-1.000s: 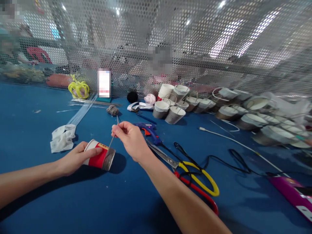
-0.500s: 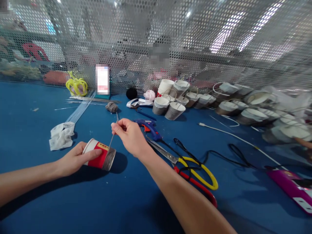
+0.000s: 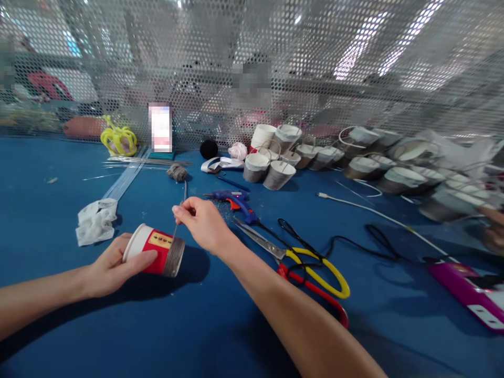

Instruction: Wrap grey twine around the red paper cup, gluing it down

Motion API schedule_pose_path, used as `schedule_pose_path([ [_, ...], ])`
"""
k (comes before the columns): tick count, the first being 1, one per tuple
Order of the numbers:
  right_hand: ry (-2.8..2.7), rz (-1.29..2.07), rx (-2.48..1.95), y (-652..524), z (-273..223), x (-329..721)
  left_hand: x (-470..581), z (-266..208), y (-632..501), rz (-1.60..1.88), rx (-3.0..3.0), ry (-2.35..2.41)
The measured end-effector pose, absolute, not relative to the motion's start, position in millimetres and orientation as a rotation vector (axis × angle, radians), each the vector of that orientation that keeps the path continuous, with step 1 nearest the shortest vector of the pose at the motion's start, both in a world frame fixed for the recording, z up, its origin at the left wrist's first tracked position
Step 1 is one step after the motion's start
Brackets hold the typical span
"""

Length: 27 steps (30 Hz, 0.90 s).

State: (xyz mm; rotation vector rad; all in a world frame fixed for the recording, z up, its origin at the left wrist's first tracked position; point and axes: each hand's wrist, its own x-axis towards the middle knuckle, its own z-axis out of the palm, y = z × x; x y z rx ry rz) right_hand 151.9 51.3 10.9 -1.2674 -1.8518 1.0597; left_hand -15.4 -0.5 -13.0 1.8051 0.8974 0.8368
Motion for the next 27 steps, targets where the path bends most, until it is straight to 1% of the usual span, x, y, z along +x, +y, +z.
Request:
schedule_pose_path([
  [10, -1.896, 1.087, -1.297, 48.0, 10.4, 149.0, -18.2, -7.7, -3.2, 0.884, 2.113, 0.928],
  [17, -1.914, 1.102, -1.288, 48.8, 5.3, 149.2, -20.0, -13.6, -2.0, 0.932, 2.151, 0.92],
  [27, -1.989, 1.152, -1.32, 45.1, 4.1, 145.9, -22.2, -10.9, -2.2, 0.887, 2.21, 0.875],
])
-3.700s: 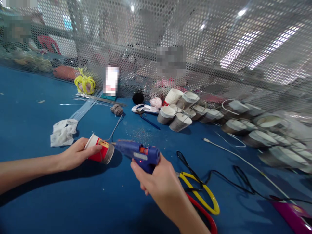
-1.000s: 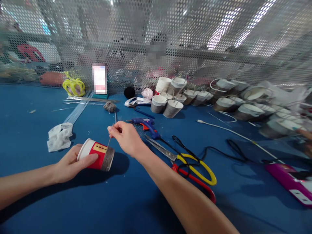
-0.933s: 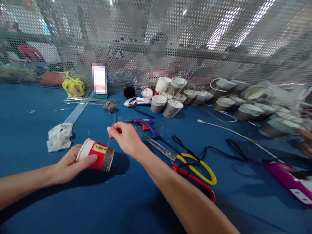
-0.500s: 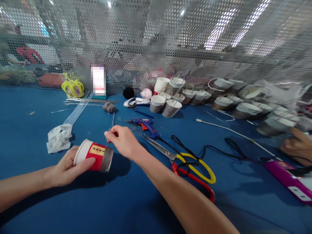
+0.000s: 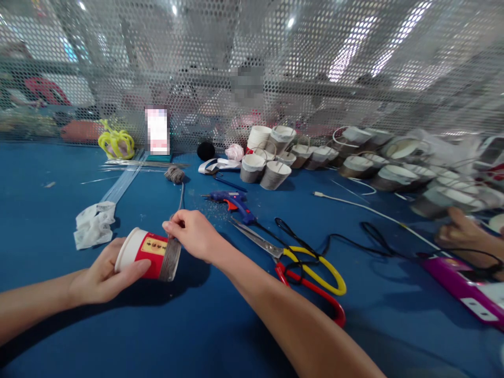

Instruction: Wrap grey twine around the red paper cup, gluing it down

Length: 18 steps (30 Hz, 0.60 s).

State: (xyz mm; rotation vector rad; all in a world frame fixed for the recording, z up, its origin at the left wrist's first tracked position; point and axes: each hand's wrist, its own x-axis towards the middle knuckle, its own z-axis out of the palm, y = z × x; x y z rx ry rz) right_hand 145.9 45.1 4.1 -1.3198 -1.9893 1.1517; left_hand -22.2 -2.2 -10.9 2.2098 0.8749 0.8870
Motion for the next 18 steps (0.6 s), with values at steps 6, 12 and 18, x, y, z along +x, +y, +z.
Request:
schedule_pose_path([
  [6, -2.031, 1.166, -1.363, 44.4, 5.2, 145.6, -20.4, -8.2, -1.7, 0.924, 2.248, 0.789],
  [12, -2.046, 1.209, -1.363, 44.3, 5.3, 146.1, -19.8, -8.1, -0.8, 0.919, 2.206, 0.762],
  [18, -2.049, 1.231, -1.357, 45.3, 1.4, 146.2, -20.1, -10.4, -0.8, 0.939, 2.193, 0.769],
])
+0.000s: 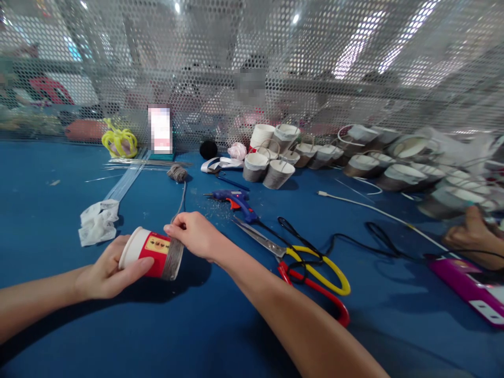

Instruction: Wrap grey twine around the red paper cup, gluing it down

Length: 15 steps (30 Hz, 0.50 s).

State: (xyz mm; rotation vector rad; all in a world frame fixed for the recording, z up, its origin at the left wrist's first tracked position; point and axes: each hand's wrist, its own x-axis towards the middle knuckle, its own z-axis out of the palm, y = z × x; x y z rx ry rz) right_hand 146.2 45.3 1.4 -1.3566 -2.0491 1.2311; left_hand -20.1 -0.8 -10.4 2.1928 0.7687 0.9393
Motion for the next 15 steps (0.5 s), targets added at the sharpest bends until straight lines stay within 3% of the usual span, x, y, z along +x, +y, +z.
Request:
schedule_pose_path([
  [15, -2.068, 1.249, -1.389, 44.9, 2.7, 145.3, -18.7, -9.7, 0.3, 1.03, 2.245, 0.669],
])
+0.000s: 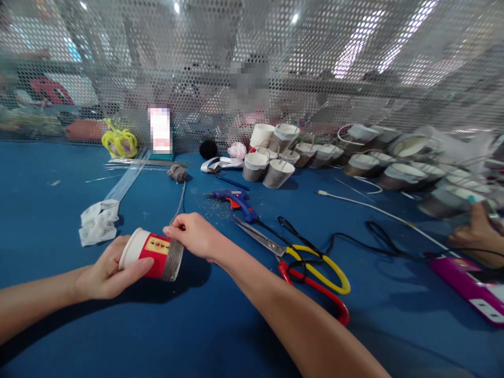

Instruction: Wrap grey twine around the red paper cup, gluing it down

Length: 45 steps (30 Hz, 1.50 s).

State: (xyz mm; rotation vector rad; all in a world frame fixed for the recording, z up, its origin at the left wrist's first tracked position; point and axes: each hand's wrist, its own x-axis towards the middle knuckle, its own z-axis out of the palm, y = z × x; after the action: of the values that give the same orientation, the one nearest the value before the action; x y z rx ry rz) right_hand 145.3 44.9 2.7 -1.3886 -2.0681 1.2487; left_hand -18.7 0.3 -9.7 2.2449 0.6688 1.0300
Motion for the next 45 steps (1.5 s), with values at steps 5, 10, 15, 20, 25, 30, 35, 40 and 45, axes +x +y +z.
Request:
schedule_pose_path([
  [5, -2.076, 1.241, -1.361, 44.8, 0.4, 145.7, -18.6, -9.0, 0.4, 1.021, 2.269, 0.641],
  [10, -2.053, 1.264, -1.357, 44.0, 0.9, 144.8, -18.5, -8.7, 0.5, 1.04, 2.304, 0.623],
  [15, -2.017, 1.296, -1.364, 42.6, 3.0, 144.1, -18.1, -7.8, 0.5, 1.059, 2.341, 0.604],
  [20, -1.91, 1.361, -1.311, 42.4, 3.0, 144.1, -19.0, -9.0, 2.0, 1.085, 2.384, 0.619],
  [25, -1.721, 1.405, -1.318, 46.1, 13.9, 150.7, -21.0, -12.6, 7.7, 1.084, 2.394, 0.616],
  [30, -1.884, 1.623, -1.188, 39.9, 25.5, 168.6, -22.7, -14.5, 11.7, 1.048, 2.386, 0.614],
  [35, -1.894, 1.584, -1.096, 25.4, 15.0, 177.0, -22.5, -16.8, 11.7, 0.865, 2.086, 0.715],
  [40, -2.041, 1.204, -1.185, 15.0, 3.8, 170.0, -18.1, -21.8, 17.9, 0.778, 1.149, 0.906],
  [45, -2.225, 0.89, -1.006, 11.2, 0.8, 166.2, -16.8, -21.3, 18.5, 0.777, 1.097, 0.832],
])
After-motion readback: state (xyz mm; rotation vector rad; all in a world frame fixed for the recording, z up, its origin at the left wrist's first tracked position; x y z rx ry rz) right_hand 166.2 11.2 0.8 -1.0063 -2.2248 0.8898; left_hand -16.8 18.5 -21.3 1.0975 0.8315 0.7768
